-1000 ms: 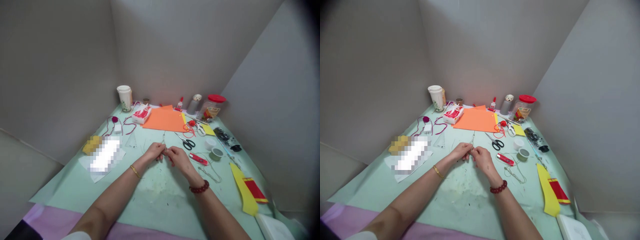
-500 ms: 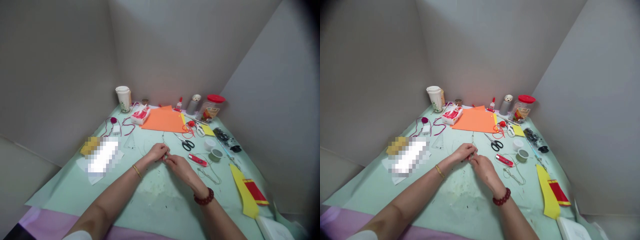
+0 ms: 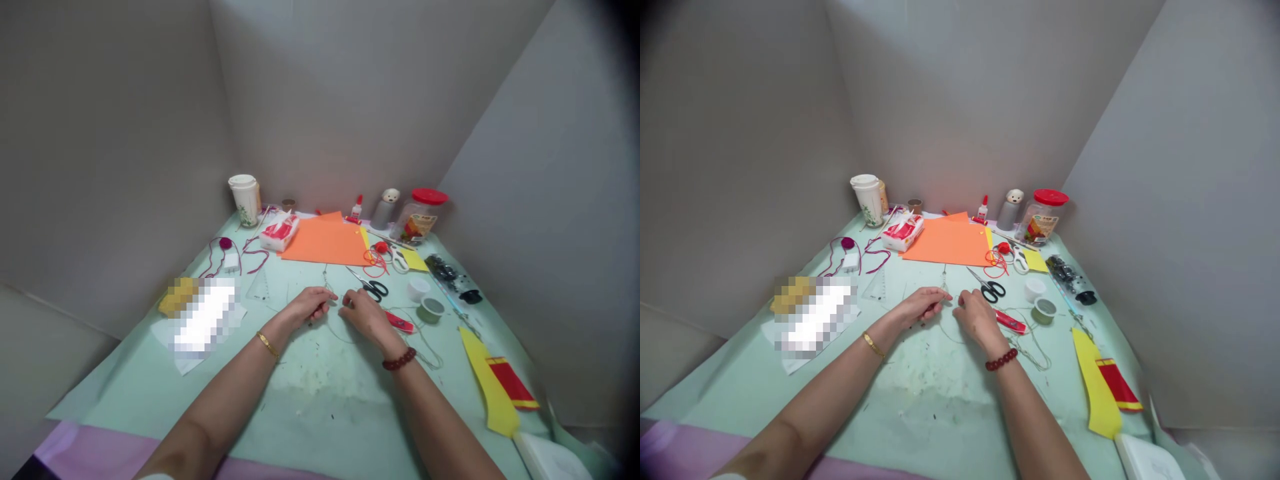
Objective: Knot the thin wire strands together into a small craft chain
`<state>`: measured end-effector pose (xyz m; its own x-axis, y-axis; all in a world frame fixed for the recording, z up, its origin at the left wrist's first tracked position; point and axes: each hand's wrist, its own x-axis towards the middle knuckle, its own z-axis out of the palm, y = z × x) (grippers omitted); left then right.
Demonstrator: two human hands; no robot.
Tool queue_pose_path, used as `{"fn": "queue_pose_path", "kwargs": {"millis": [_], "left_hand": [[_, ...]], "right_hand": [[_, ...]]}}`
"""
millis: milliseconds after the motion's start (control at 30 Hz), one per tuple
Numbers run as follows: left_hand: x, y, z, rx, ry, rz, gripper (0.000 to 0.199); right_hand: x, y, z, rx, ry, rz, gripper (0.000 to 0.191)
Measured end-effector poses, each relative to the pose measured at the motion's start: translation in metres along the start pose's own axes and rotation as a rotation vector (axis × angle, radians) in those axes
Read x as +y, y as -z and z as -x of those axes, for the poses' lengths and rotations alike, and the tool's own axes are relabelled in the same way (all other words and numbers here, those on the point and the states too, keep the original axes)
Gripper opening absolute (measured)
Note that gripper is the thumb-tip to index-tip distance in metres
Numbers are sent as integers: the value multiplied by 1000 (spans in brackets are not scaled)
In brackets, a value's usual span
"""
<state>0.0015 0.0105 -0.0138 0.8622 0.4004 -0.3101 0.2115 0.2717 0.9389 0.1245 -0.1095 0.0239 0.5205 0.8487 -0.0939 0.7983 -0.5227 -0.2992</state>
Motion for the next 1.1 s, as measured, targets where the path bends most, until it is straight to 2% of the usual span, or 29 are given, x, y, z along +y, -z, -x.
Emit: {"fn": "queue_pose_path", "kwargs": {"millis": [133, 267, 367, 433, 467, 500, 567, 600, 700, 800, 867, 933, 1033, 1100], "left_hand": [[1, -1, 0, -13, 16, -24, 37], [3, -7, 0, 51, -2, -11, 37], [4, -10, 0, 111, -15, -23, 27], [4, -11, 1, 140, -32, -63, 24], [4, -11, 2, 159, -44, -94, 25], [4, -11, 2, 182, -58, -130, 25], [3, -10, 3, 228, -89, -191, 25], [3, -10, 4, 240, -99, -209, 25], [3, -10, 5, 234, -96, -218, 25], [5, -10, 8, 225, -124, -198, 25], [7, -9, 9, 198, -142, -168, 24], [8, -9, 9, 161, -140, -107, 23], [8, -11, 7, 116, -145, 0, 20], [6, -13, 5, 94, -143, 45, 17]], "right_hand": [[-4, 3, 6, -13, -3, -54, 20], [-13, 9, 38, -21, 109, -159, 23], [-17, 21, 66, -186, 321, -256, 18], [-16, 30, 73, -278, 421, -323, 18], [-15, 34, 72, -275, 406, -339, 20], [-13, 35, 67, -226, 326, -336, 23], [-10, 31, 50, -11, 127, -237, 23], [-8, 25, 39, 59, 80, -170, 18], [-4, 2, 9, 48, 41, -27, 14], [-2, -14, -10, 14, 56, -48, 11], [-3, -18, -17, 52, 69, -206, 13], [-5, -20, -22, 61, -2, -555, 12], [-11, -24, -26, -14, -166, -1051, 7], [-13, -29, -28, -63, -213, -1261, 7]]}}
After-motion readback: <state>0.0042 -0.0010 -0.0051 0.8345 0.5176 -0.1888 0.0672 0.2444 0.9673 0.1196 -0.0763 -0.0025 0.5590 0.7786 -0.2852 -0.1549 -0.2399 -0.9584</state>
